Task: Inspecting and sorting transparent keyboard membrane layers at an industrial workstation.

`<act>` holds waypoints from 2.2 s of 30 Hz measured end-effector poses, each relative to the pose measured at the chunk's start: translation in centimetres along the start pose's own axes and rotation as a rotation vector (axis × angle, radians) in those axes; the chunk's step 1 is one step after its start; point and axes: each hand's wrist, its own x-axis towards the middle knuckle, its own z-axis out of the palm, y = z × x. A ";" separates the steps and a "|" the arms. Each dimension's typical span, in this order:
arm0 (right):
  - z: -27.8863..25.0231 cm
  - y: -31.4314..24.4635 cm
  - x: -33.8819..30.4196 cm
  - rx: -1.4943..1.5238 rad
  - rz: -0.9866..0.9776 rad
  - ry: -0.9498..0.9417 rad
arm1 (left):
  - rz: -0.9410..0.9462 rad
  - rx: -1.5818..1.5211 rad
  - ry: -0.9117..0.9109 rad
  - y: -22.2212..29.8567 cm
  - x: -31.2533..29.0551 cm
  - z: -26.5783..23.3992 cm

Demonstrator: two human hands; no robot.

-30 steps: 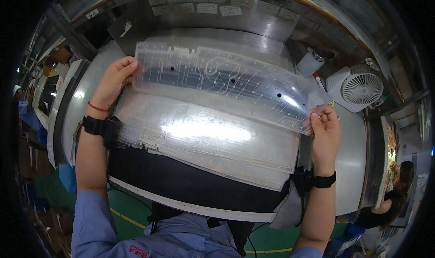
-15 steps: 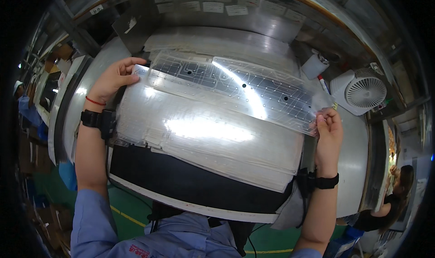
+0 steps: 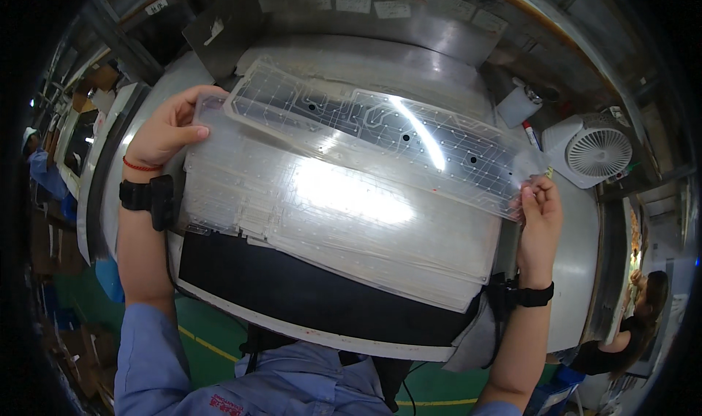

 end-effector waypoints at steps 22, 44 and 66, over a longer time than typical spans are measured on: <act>1.2 -1.0 -0.6 0.080 -0.002 -0.077 | -0.115 0.135 0.158 -2.1 2.0 1.0; 6.0 -7.1 -5.0 -0.983 -0.658 -0.605 | -0.106 -0.055 0.080 -3.8 3.0 2.8; 5.5 -6.9 -4.7 -1.028 -0.654 -0.639 | -0.096 -0.062 0.054 -4.2 3.2 2.5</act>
